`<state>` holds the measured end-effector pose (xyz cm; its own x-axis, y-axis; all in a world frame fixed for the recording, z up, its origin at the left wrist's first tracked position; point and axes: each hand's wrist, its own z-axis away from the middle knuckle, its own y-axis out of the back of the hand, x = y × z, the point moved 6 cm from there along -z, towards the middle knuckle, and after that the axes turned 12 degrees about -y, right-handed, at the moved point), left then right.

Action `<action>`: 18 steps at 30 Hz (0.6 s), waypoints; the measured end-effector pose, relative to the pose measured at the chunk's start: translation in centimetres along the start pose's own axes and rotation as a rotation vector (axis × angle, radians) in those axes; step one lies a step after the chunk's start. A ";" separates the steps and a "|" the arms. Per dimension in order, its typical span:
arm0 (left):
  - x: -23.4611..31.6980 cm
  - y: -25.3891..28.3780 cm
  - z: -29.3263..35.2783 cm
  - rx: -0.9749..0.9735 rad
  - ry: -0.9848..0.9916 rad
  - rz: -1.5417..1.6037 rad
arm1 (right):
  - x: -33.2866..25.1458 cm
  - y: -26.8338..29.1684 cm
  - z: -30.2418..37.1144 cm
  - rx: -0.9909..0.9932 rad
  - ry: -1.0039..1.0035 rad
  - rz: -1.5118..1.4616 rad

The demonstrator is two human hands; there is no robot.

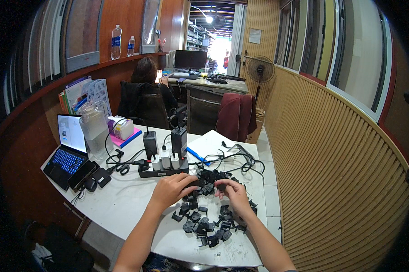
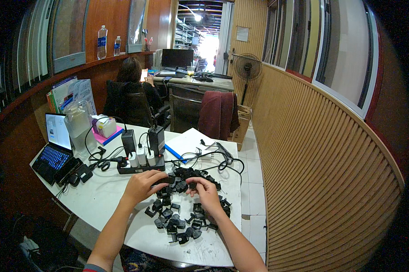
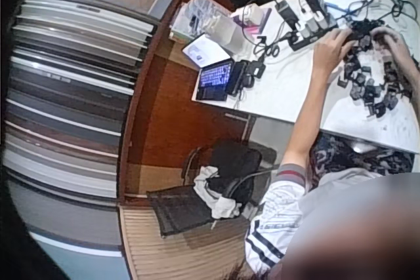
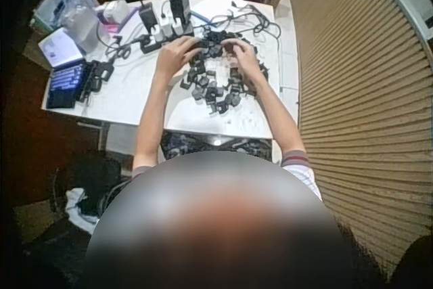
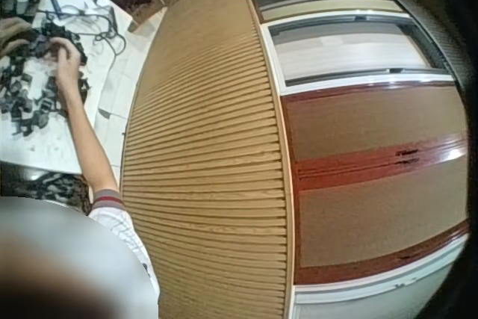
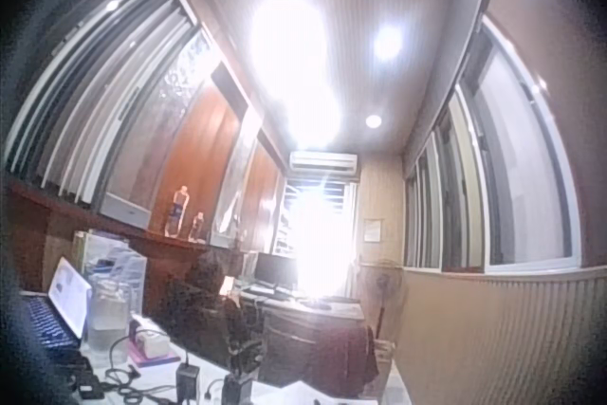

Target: The person sits at a desk and repeatedly picks up small black plastic electronic components from a pile, snaps them together by hand, and places the assembled units back on the table. The person handles the components one at a time throughout the clip.

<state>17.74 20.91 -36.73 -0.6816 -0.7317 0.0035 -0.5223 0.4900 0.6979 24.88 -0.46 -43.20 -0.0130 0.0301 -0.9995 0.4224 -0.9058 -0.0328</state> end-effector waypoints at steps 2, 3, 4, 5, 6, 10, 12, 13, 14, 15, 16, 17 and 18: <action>0.1 0.0 0.0 0.008 -0.013 -0.006 | -0.1 0.1 -0.2 -0.037 -0.005 -0.121; 0.1 0.0 0.0 0.017 -0.025 -0.011 | -0.1 0.2 -0.2 -0.041 -0.014 -0.176; 0.2 0.1 -0.1 0.027 -0.036 -0.017 | -0.3 0.2 -0.1 -0.039 -0.001 -0.232; 0.1 0.0 0.0 0.010 -0.025 -0.014 | -0.4 0.2 0.0 -0.025 0.002 -0.183; 0.1 0.0 0.0 -0.006 -0.015 -0.011 | -0.6 0.2 0.1 -0.011 0.005 -0.134; 0.2 0.0 -0.1 -0.010 -0.014 0.003 | -1.5 -0.1 0.7 -0.018 0.060 -0.147; 0.3 0.1 -0.1 -0.001 -0.016 0.009 | -1.5 -0.2 0.7 -0.001 0.060 -0.157; 0.3 0.1 -0.2 0.002 -0.016 0.010 | -1.4 -0.3 0.7 0.001 0.068 -0.164; 0.4 0.1 -0.2 0.003 -0.016 0.012 | -1.3 -0.5 0.7 -0.004 0.075 -0.176; 0.5 0.2 -0.2 0.004 -0.016 0.013 | -1.3 -0.6 0.7 -0.009 0.083 -0.188; 0.5 0.2 -0.2 0.006 -0.016 0.013 | -1.2 -0.7 0.7 -0.014 0.091 -0.201; 0.6 0.1 -0.3 0.004 -0.021 0.011 | -1.0 -0.9 0.6 -0.031 0.066 -0.202; 0.8 0.1 -0.3 0.001 -0.026 0.010 | -0.8 -1.1 0.6 -0.047 0.040 -0.204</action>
<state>17.32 20.24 -36.49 -0.6995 -0.7146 -0.0081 -0.5163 0.4976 0.6970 23.85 0.22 -42.34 -0.0671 0.2287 -0.9712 0.4568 -0.8583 -0.2336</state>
